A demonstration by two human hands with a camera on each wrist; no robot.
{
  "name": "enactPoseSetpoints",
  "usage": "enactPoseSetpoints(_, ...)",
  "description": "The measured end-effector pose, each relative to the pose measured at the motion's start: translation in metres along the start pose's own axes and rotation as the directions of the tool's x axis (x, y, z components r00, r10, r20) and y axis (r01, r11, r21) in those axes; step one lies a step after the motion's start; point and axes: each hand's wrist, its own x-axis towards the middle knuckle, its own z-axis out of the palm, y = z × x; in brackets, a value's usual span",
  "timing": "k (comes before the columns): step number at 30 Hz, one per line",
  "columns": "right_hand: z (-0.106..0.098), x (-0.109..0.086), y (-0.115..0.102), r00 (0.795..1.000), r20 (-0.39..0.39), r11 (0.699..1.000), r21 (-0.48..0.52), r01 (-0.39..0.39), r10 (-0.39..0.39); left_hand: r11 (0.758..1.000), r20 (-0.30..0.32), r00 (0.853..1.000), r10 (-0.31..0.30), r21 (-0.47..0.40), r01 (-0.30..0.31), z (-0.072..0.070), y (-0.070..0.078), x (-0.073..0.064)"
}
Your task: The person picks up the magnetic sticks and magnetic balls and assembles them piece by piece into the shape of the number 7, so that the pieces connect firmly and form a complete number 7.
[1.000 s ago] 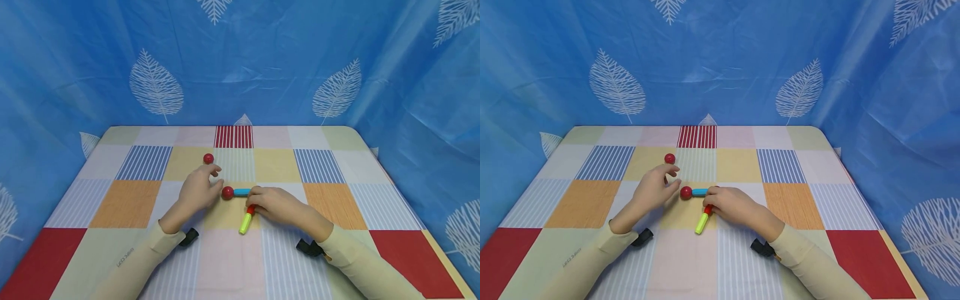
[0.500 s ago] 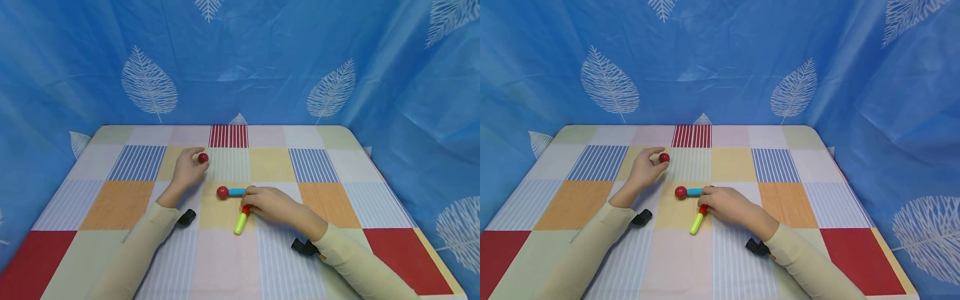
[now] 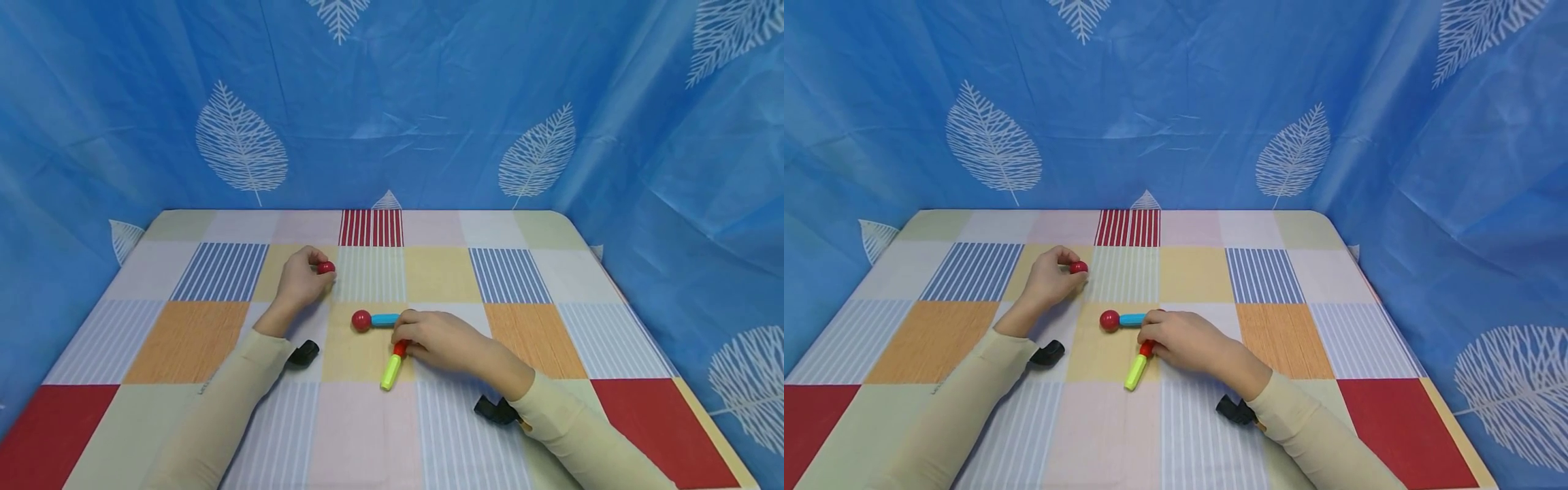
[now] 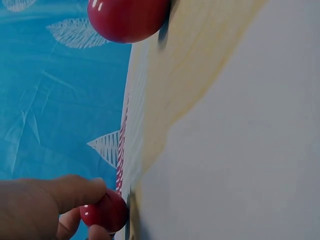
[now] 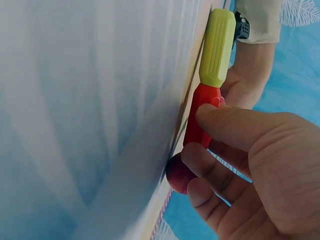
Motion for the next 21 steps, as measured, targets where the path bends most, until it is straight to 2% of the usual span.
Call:
enactPoseSetpoints(4,-0.001,-0.001,-0.003,1.0,0.002,1.0,-0.013,0.006,-0.006,1.0,0.005,1.0,-0.007,0.016,0.007,-0.003,0.0,-0.005)
enactPoseSetpoints(11,-0.003,-0.002,-0.012,0.999,0.027,0.999,-0.029,0.032,-0.031,0.999,0.058,0.998,-0.001,0.038,-0.001,-0.01,0.002,-0.02)
enactPoseSetpoints(16,-0.003,-0.003,-0.017,0.996,0.075,0.998,-0.035,0.044,-0.041,1.0,0.112,0.994,0.002,0.018,-0.005,-0.014,0.008,-0.038)
enactPoseSetpoints(21,-0.004,-0.003,-0.019,0.995,0.085,0.998,-0.043,0.05,-0.046,0.999,0.162,0.986,0.051,0.005,-0.052,-0.014,0.015,-0.062)
